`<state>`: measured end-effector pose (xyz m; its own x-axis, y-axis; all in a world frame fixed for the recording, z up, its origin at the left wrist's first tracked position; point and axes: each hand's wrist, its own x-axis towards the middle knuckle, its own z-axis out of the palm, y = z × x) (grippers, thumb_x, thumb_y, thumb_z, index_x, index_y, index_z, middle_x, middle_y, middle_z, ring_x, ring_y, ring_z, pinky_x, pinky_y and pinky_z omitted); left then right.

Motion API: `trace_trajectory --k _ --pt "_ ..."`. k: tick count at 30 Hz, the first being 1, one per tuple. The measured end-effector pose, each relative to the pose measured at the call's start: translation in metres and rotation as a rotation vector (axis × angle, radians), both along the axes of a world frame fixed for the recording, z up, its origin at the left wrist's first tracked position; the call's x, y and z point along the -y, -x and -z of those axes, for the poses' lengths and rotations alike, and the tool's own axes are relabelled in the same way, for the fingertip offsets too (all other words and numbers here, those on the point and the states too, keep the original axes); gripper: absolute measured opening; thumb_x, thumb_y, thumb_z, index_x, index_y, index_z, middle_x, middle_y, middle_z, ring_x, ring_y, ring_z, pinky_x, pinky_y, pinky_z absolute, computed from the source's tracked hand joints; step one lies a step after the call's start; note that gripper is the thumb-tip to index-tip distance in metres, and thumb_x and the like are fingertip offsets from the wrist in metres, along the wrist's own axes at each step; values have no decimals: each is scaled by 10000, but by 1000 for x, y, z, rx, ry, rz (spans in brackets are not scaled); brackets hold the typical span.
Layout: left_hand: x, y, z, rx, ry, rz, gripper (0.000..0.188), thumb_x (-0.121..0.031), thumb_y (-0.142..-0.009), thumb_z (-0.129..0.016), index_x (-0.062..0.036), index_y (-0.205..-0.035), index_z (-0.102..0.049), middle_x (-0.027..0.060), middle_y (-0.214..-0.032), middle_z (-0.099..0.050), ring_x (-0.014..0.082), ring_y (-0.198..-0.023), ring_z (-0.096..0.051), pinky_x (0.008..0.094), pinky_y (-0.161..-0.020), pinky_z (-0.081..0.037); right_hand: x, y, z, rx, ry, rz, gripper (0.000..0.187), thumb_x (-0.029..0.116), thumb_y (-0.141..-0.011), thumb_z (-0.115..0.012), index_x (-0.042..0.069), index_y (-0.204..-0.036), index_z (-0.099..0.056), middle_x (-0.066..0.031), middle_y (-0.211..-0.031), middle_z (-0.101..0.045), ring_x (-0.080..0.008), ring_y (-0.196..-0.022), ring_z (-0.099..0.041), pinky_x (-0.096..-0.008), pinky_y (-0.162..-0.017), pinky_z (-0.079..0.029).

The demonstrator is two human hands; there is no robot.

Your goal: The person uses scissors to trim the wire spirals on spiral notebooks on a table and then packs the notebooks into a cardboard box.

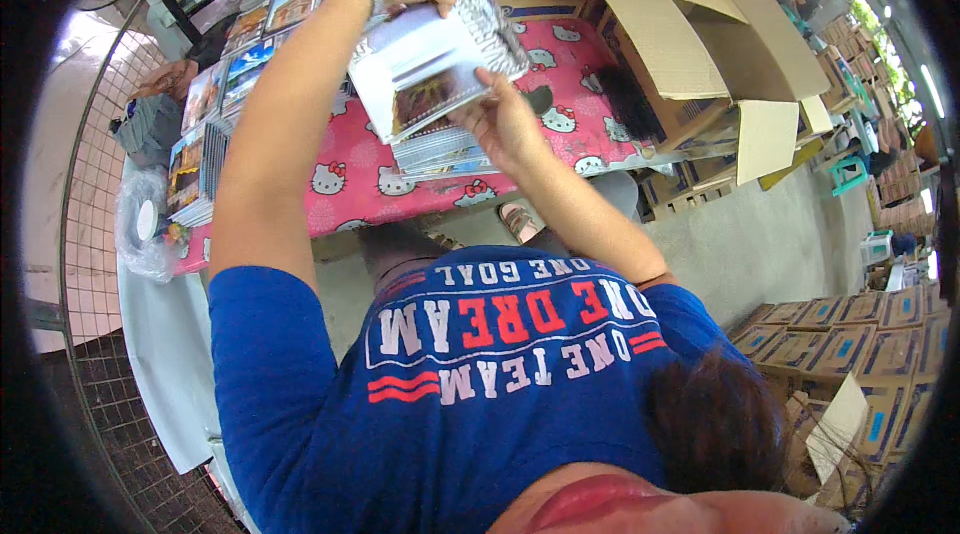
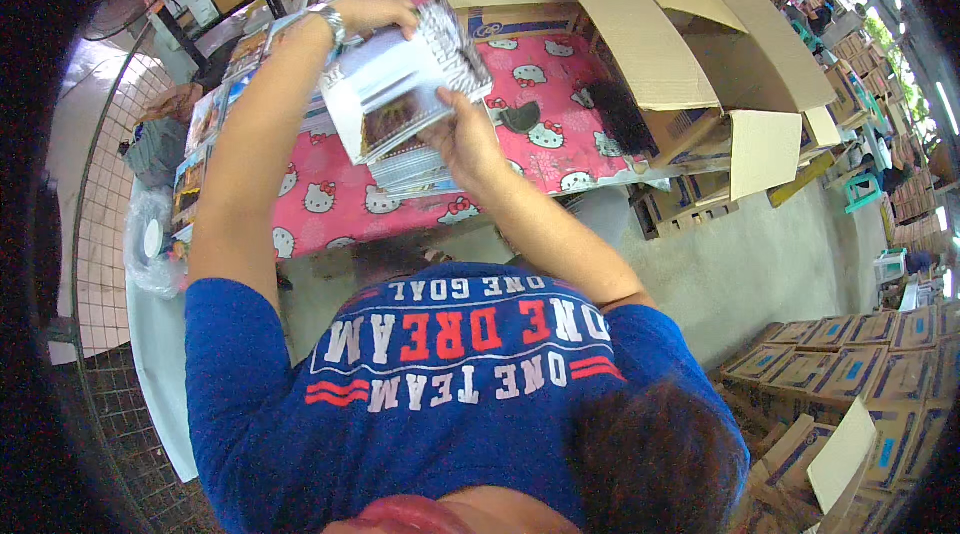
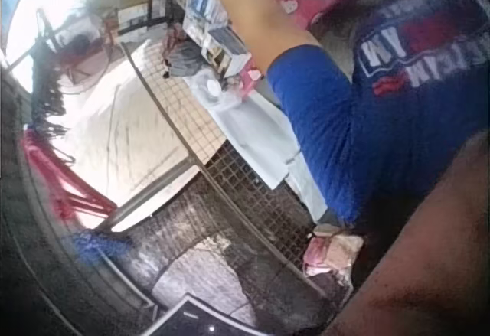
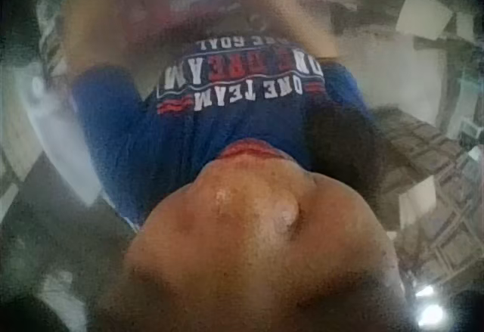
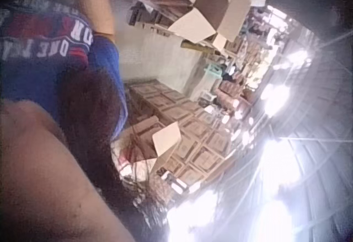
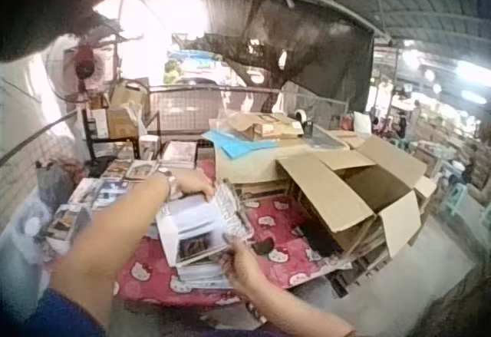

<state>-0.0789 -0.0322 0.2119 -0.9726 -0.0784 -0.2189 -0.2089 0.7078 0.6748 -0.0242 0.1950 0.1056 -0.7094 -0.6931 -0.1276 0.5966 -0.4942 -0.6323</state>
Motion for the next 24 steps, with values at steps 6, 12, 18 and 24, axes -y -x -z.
trace_trajectory --k 6,12,18,24 --pt "-72 -29 52 -3 551 329 446 -265 -741 -671 -48 -1121 -586 183 -1094 -615 333 -1043 -594 434 -860 -479 -9 -12 41 71 -329 65 462 326 -919 -598 10 -1218 -445 -132 -1081 -599 -233 -900 -630 -410 -823 -510" --pt "-85 -85 46 -185 533 279 550 -346 -681 -737 -84 -1135 -569 129 -1188 -563 307 -1093 -548 433 -889 -471 -91 53 52 -254 -457 -710 466 299 -922 -592 -17 -1251 -494 -174 -1071 -645 -278 -1012 -648 -400 -913 -510" --pt "-98 -96 58 -258 674 268 611 -283 -605 -788 -74 -1121 -536 183 -1275 -498 342 -1157 -501 448 -917 -462 -78 212 96 -736 -921 -28 279 249 -899 -570 37 -1051 -670 -88 -909 -700 -188 -780 -654 -318 -689 -508" --pt "-92 -96 63 -287 604 239 535 -246 -602 -788 -59 -1052 -566 216 -1315 -477 362 -1158 -509 440 -927 -458 84 242 156 -1412 -738 57 310 268 -802 -702 84 -1052 -692 -133 -1020 -688 -271 -987 -645 -339 -865 -493"
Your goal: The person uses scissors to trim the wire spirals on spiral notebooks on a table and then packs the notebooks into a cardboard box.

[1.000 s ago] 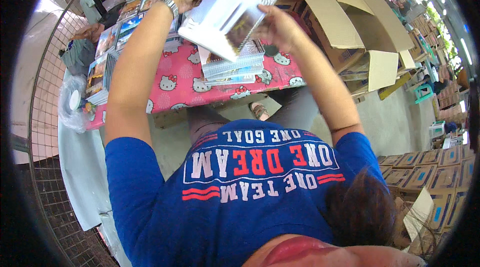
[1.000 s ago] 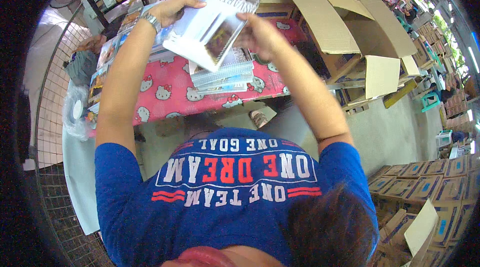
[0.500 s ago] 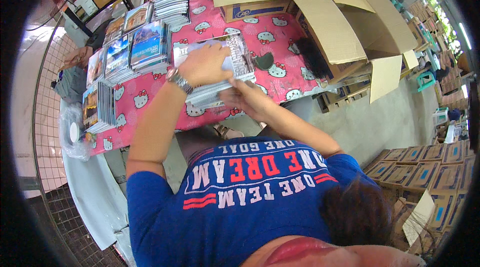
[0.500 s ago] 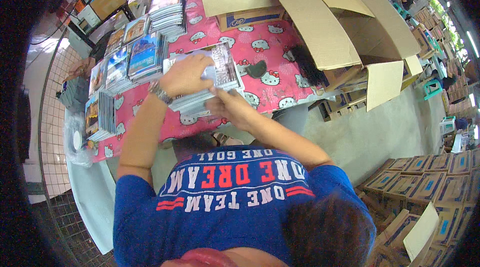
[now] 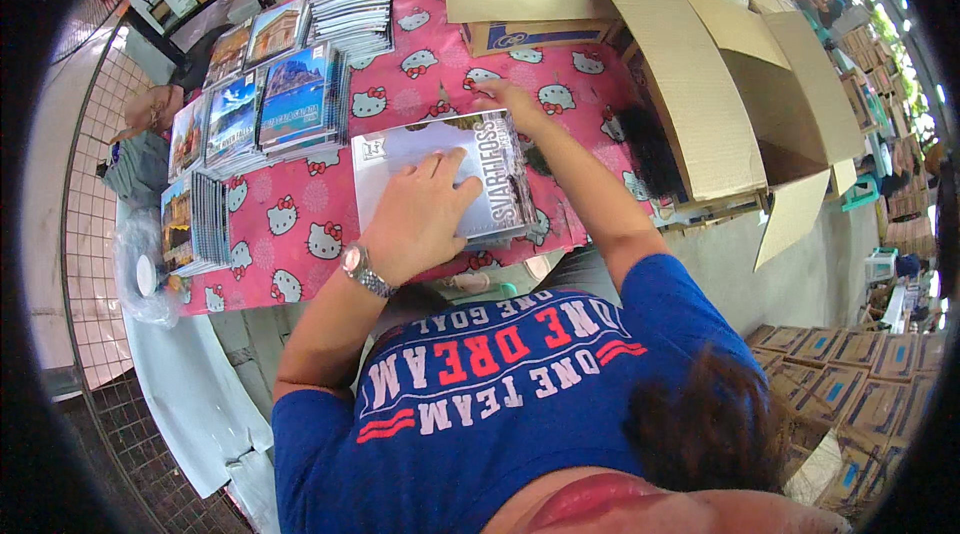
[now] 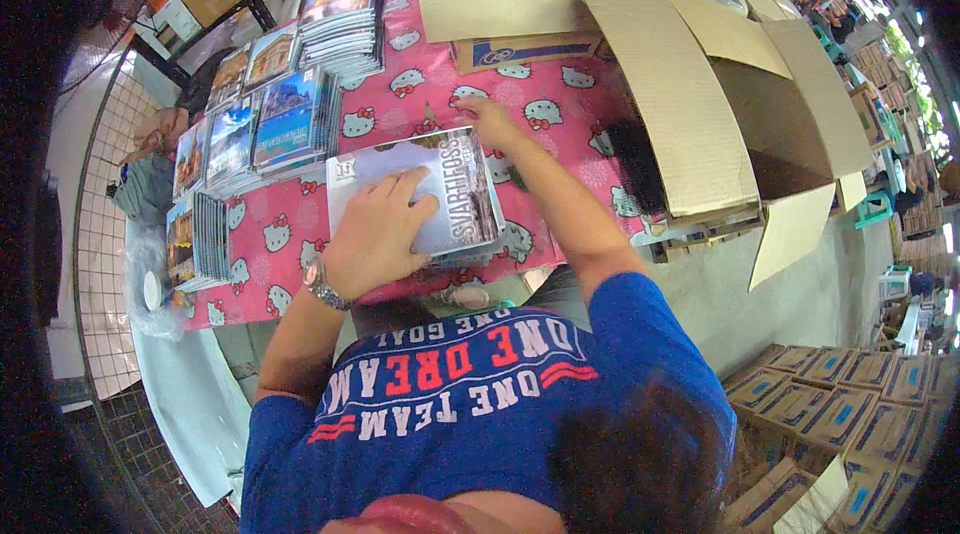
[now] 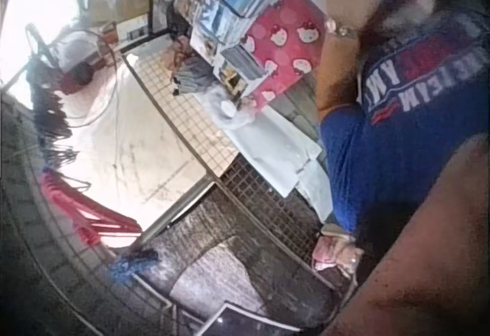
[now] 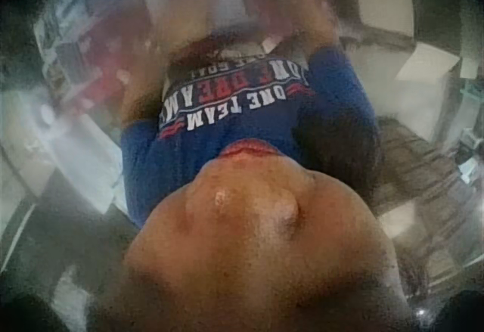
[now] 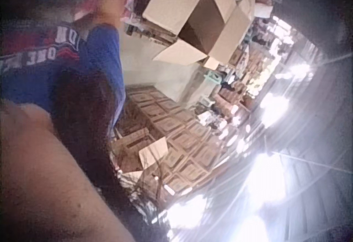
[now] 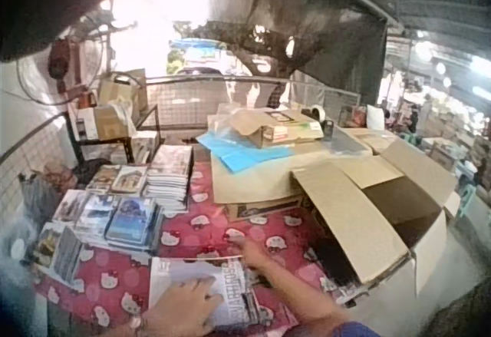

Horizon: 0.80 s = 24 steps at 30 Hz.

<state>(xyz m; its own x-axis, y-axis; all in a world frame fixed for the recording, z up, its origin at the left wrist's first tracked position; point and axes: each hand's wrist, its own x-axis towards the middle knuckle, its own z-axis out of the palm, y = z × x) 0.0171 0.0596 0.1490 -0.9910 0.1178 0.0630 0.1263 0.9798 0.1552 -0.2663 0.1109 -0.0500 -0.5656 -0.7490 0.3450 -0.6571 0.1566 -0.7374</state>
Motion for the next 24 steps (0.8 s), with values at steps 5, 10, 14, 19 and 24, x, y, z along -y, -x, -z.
trace_trajectory --k 5,10,14,19,24 --pt "0 6 -2 -17 -58 15 527 -264 -607 -782 -64 -1045 -569 207 -1304 -492 357 -1154 -517 448 -929 -454 39 25 38 -370 -175 -385 269 218 -742 -702 67 -964 -679 -151 -990 -681 -326 -997 -628 -377 -865 -491" --pt "4 4 -2 -7 -59 -23 526 -286 -598 -773 -78 -1035 -566 188 -1305 -499 347 -1142 -523 452 -924 -451 12 22 50 -116 -421 -275 267 211 -737 -694 68 -955 -635 -156 -916 -670 -364 -970 -618 -421 -827 -499" --pt "4 7 -3 -4 -79 -19 542 -279 -590 -774 -84 -1047 -558 184 -1308 -501 348 -1141 -524 455 -924 -447 9 22 34 -136 -180 -317 435 248 -776 -693 120 -1184 -616 -126 -1110 -635 -291 -999 -614 -385 -854 -498" --pt "0 5 -6 4 -9 -34 539 -258 -614 -767 -76 -1078 -562 217 -1286 -504 348 -1168 -522 440 -920 -454 64 13 -14 -159 -333 -763 616 341 -811 -655 184 -1378 -472 -141 -1355 -505 -322 -1204 -528 -429 -974 -456" --pt "1 4 -7 0 -66 -45 526 -275 -618 -788 -78 -1054 -569 209 -1295 -501 348 -1206 -508 441 -910 -453 78 -3 -1 -819 -510 -898 592 242 -830 -580 161 -1397 -431 -109 -1431 -422 -309 -1297 -436 -502 -1010 -405"
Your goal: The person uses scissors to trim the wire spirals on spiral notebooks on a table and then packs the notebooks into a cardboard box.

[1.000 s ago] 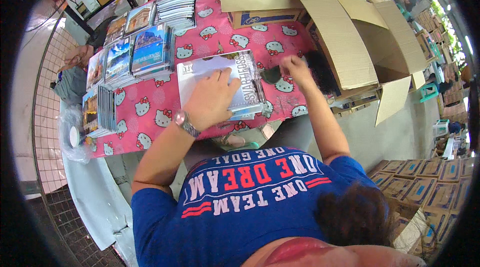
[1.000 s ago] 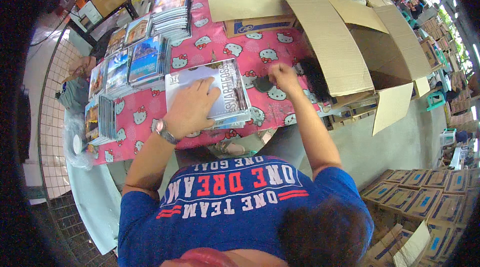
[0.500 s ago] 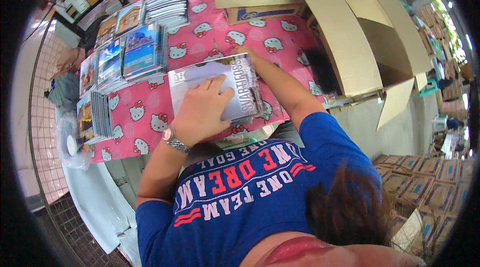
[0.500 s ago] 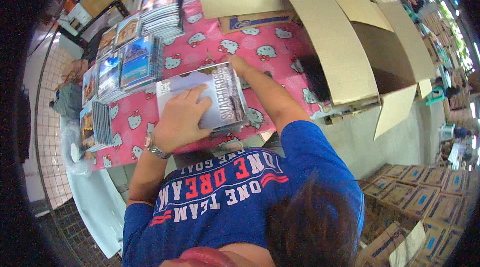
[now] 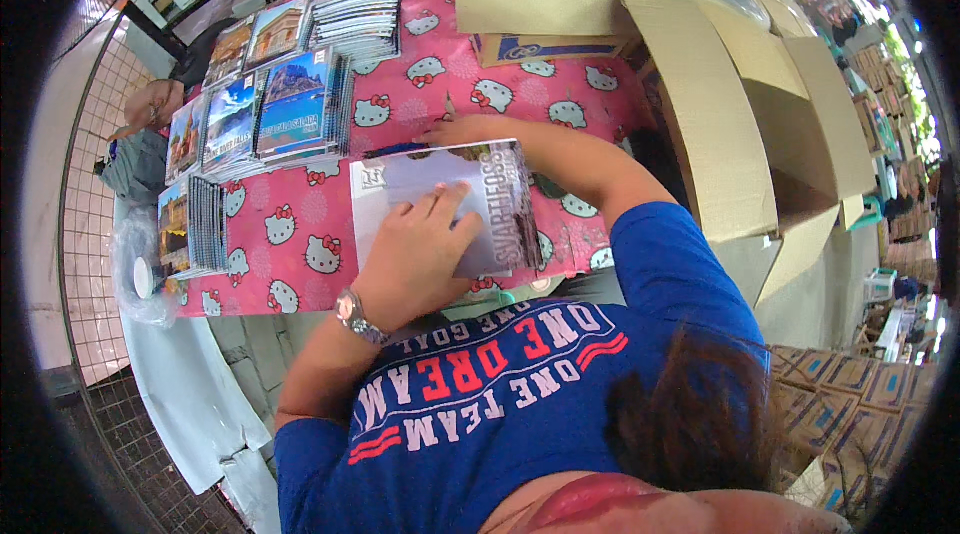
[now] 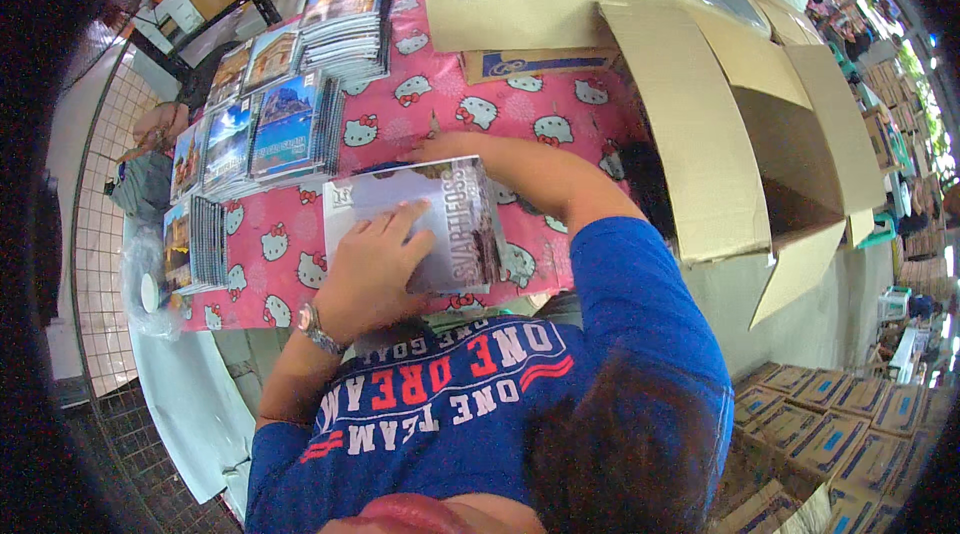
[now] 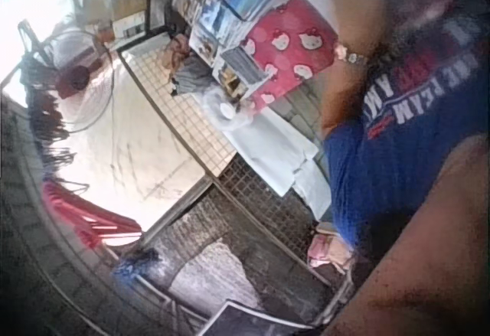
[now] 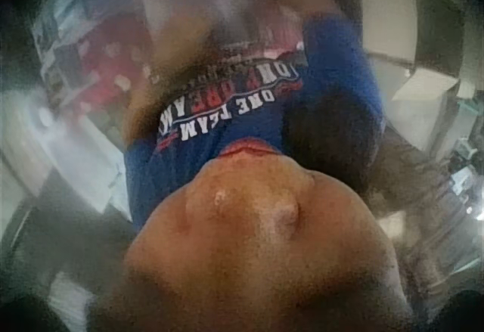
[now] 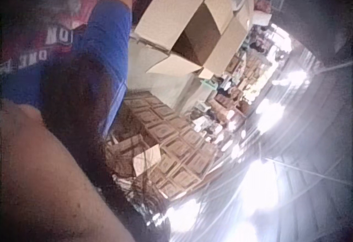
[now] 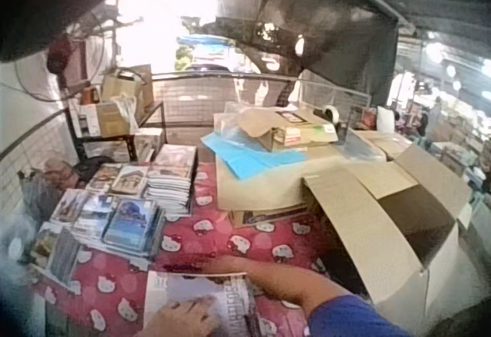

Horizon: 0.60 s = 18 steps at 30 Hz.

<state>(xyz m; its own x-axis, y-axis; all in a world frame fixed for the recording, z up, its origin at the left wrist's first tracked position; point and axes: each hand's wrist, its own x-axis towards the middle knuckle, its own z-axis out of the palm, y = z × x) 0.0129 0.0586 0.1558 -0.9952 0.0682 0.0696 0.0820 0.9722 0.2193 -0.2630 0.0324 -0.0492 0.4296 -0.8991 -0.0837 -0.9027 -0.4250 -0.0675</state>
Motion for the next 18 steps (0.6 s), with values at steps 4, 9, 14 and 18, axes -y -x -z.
trace_trajectory --k 4,9,14,18 --pt "2 7 4 -19 -73 33 510 -284 -611 -791 -76 -1024 -575 208 -1284 -506 349 -1203 -510 433 -888 -458 -20 27 40 -36 13 -103 585 330 -869 -530 152 -1411 -402 -87 -1402 -451 -319 -1290 -438 -495 -1030 -387" --pt "2 1 3 20 -72 0 499 -284 -599 -785 -75 -1002 -577 207 -1268 -514 348 -1189 -519 432 -871 -457 -27 10 24 348 -321 265 466 293 -839 -563 174 -1289 -536 -97 -1267 -563 -300 -1148 -564 -406 -899 -491" --pt "1 4 3 -23 -104 -7 497 -274 -597 -783 -81 -1005 -577 205 -1277 -516 348 -1190 -522 444 -880 -448 -21 -5 8 198 136 149 346 259 -828 -579 153 -1156 -600 -100 -1130 -610 -299 -1050 -597 -411 -856 -495" --pt "-1 2 7 -74 -77 -39 516 -280 -569 -790 -91 -989 -556 175 -1301 -516 331 -1170 -532 427 -875 -449 -26 -2 13 148 140 137 292 259 -836 -578 148 -1102 -622 -99 -1084 -624 -298 -1013 -609 -410 -840 -498"
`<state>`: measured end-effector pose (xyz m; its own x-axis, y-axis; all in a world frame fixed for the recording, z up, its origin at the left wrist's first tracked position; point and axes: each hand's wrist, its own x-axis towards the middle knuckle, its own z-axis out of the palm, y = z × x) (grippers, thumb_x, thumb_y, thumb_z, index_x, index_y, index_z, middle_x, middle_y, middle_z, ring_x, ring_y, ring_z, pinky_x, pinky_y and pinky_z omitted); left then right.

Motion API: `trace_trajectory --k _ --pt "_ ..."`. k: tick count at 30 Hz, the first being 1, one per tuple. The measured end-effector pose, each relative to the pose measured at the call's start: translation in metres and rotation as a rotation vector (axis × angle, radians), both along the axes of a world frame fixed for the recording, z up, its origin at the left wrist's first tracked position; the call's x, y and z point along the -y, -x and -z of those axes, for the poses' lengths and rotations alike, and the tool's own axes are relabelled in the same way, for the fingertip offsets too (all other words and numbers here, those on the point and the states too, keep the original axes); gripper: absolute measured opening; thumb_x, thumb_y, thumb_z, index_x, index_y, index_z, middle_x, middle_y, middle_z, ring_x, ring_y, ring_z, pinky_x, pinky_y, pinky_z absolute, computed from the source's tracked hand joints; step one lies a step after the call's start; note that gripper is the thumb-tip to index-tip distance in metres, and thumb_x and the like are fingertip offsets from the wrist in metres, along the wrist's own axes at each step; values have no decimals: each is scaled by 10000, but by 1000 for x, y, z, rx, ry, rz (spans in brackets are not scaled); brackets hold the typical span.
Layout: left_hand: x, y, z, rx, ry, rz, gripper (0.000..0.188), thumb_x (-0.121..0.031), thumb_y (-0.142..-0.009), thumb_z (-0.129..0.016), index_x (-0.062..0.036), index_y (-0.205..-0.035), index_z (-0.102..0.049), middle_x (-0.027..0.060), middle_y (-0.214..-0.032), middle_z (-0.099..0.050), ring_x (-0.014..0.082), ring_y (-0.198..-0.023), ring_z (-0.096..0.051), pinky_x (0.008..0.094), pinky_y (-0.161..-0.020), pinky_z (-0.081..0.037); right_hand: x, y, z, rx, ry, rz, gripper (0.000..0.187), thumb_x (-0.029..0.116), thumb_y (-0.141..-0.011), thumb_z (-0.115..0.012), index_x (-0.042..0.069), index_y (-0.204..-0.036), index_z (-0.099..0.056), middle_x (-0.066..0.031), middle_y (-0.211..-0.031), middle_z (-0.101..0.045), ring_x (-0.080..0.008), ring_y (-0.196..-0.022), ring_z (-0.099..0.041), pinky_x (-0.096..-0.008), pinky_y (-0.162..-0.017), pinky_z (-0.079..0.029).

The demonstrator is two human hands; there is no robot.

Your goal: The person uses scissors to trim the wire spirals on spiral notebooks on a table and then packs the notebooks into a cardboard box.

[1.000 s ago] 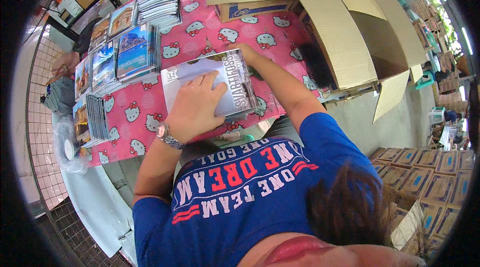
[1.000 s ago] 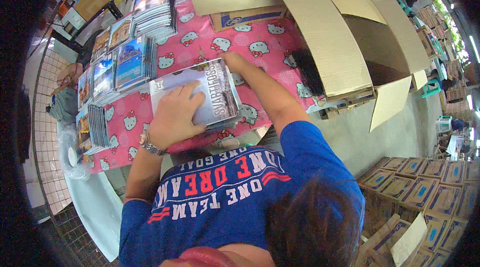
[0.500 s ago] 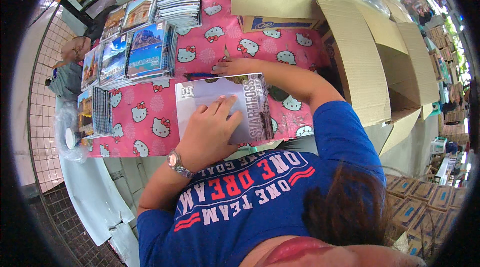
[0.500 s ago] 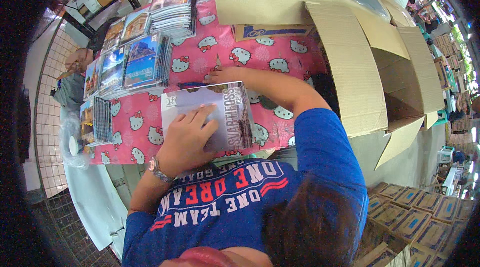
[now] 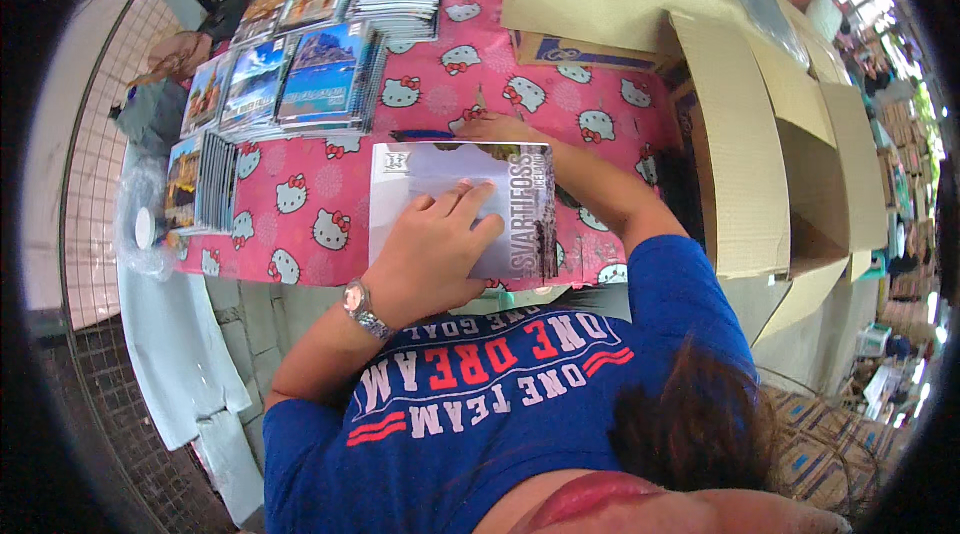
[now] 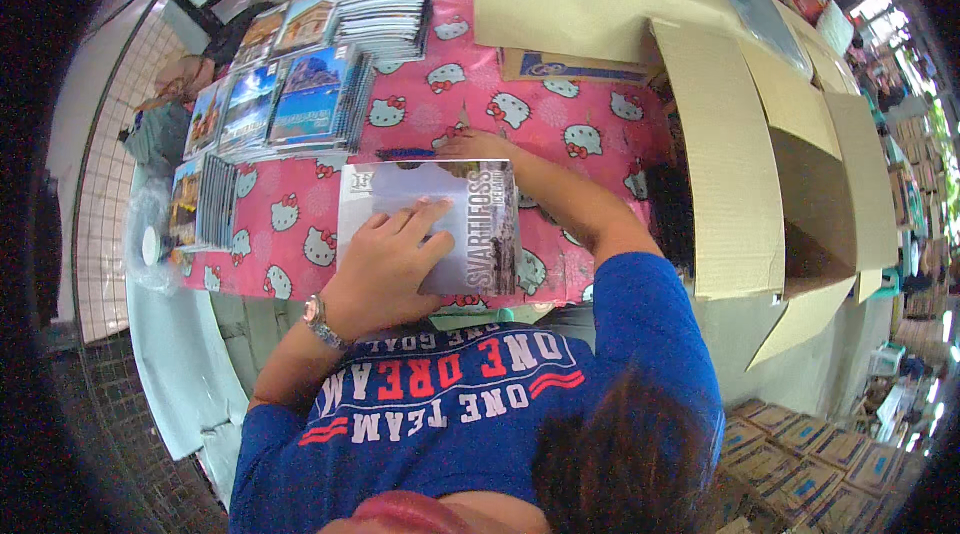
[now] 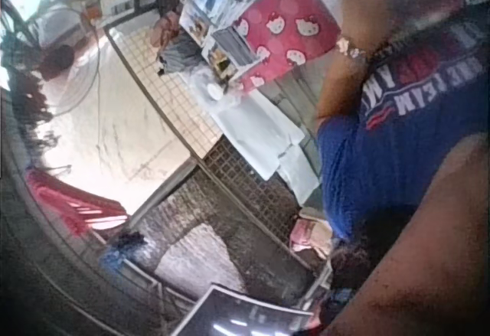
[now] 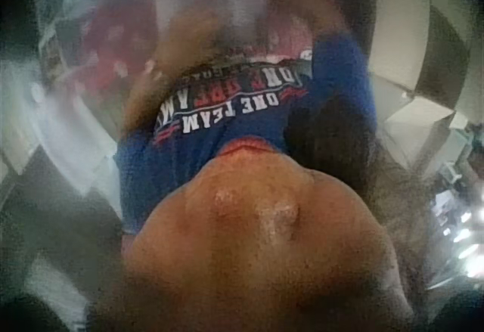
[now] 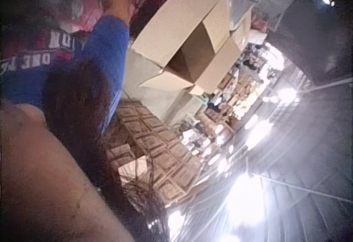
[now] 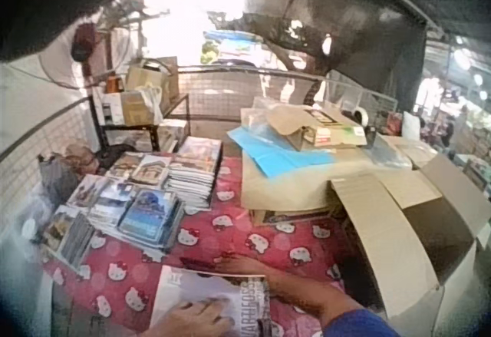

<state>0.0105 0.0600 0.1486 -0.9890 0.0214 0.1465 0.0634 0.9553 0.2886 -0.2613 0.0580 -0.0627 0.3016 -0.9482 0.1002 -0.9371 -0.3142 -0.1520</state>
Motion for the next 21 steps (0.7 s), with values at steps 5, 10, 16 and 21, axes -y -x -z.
trace_trajectory --k 5,10,16,21 --pt "-1 -4 2 -33 6 -5 529 -277 -572 -779 -88 -1010 -550 180 -1313 -507 332 -1174 -529 426 -883 -439 -1 -5 2 -27 17 -11 235 260 -845 -577 141 -1034 -650 -98 -1027 -643 -297 -967 -625 -409 -819 -502" --pt "-3 -5 2 26 51 -17 532 -279 -575 -769 -89 -1022 -552 182 -1305 -506 331 -1178 -530 430 -880 -437 8 -9 9 -123 49 -35 197 262 -855 -575 135 -966 -677 -97 -969 -662 -296 -922 -640 -409 -799 -506" --pt "-3 -7 2 9 58 -18 538 -296 -581 -766 -97 -1034 -554 171 -1313 -505 324 -1158 -543 433 -879 -438 4 11 13 23 185 201 193 263 -867 -574 127 -884 -710 -95 -901 -684 -294 -867 -659 -408 -774 -511" --pt "3 -7 3 41 57 5 548 -308 -603 -767 -110 -1070 -560 155 -1342 -492 323 -1189 -525 444 -904 -435 -66 52 1 355 440 812 218 220 -875 -591 162 -1049 -709 -152 -1080 -672 -317 -1002 -632 -409 -905 -486"
